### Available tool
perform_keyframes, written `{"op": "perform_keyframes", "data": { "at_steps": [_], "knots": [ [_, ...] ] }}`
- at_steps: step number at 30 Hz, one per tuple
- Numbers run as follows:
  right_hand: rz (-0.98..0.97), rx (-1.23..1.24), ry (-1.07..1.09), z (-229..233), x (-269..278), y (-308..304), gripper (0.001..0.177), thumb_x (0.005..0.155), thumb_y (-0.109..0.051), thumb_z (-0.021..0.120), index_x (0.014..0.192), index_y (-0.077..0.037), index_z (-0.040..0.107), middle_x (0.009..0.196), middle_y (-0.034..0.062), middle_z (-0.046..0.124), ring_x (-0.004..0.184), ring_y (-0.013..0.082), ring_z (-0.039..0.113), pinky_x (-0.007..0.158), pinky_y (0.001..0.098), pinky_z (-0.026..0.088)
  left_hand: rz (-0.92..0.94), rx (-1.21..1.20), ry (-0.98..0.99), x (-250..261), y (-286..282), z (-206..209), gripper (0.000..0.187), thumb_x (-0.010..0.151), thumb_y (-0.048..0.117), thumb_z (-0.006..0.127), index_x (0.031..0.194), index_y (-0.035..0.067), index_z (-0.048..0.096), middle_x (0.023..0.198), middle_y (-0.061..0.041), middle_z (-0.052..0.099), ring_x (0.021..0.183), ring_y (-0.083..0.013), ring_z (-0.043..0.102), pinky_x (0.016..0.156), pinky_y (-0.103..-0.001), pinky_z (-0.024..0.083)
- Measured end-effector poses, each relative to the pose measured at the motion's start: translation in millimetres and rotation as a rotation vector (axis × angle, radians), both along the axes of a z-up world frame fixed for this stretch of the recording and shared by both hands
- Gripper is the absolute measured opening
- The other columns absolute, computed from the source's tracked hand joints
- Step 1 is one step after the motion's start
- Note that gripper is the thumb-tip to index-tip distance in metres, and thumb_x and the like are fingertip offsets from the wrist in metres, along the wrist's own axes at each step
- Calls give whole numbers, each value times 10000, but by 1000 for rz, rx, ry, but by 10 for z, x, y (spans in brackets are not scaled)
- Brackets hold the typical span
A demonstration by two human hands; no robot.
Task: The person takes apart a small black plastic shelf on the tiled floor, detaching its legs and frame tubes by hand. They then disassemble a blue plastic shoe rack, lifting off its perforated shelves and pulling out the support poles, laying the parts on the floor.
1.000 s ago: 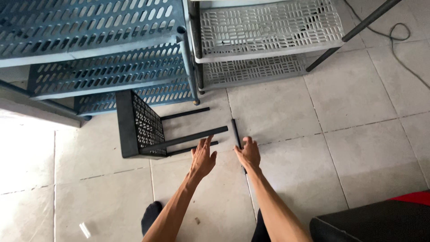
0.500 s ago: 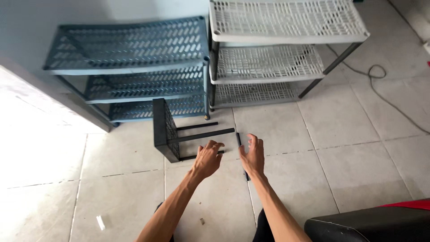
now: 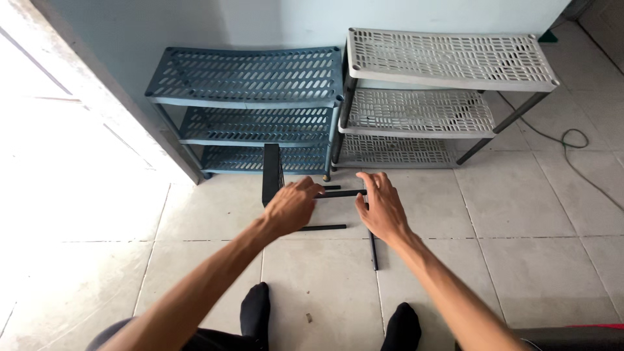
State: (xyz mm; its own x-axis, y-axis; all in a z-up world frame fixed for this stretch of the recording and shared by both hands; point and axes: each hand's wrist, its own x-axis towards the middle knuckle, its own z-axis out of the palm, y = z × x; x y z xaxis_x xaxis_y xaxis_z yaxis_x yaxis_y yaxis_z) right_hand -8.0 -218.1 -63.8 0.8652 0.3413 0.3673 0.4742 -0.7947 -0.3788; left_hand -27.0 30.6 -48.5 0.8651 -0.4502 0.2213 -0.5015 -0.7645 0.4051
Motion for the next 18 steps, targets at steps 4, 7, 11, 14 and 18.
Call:
{"op": "perform_keyframes", "data": {
  "at_steps": [4, 7, 11, 14, 18],
  "knots": [
    [105, -55, 148, 348, -85, 64, 504, 920, -153, 659, 1384, -61, 486, 1226, 147, 535, 1009, 293, 609, 903, 445, 501, 14, 75, 18, 34, 259, 176, 361, 867, -4, 630, 1224, 38, 671, 1185, -165, 642, 1053, -322, 661, 982, -444, 496],
    [140, -93, 210, 536, -133, 125, 537, 885, -156, 684, 1382, -70, 497, 1250, 134, 528, 1081, 290, 591, 949, 429, 494, 43, 67, 10, 73, 377, 236, 331, 911, 72, 665, 1239, 32, 647, 1226, -172, 610, 1124, -321, 630, 1020, -465, 462],
    [184, -86, 220, 594, -133, 230, 561, 848, -146, 721, 1369, -85, 522, 1284, 114, 524, 1202, 293, 546, 1007, 439, 451, 135, 48, 109, 102, 415, 185, 370, 895, 106, 691, 1260, 69, 640, 1252, -133, 597, 1150, -323, 611, 1029, -444, 463],
    [198, -93, 235, 534, -95, 341, 559, 846, -134, 718, 1372, -99, 533, 1294, 95, 527, 1244, 281, 533, 1038, 439, 429, 123, 53, 118, 113, 450, 118, 381, 892, 102, 701, 1267, 75, 641, 1244, -124, 597, 1171, -313, 604, 1028, -436, 465],
    [232, -85, 246, 356, 45, 490, 577, 827, -134, 714, 1374, -95, 534, 1299, 89, 530, 1257, 269, 528, 1041, 438, 419, 77, 88, 98, 136, 525, 16, 424, 861, 82, 727, 1274, 62, 638, 1232, -132, 594, 1218, -300, 573, 1047, -435, 439]
  ]
}}
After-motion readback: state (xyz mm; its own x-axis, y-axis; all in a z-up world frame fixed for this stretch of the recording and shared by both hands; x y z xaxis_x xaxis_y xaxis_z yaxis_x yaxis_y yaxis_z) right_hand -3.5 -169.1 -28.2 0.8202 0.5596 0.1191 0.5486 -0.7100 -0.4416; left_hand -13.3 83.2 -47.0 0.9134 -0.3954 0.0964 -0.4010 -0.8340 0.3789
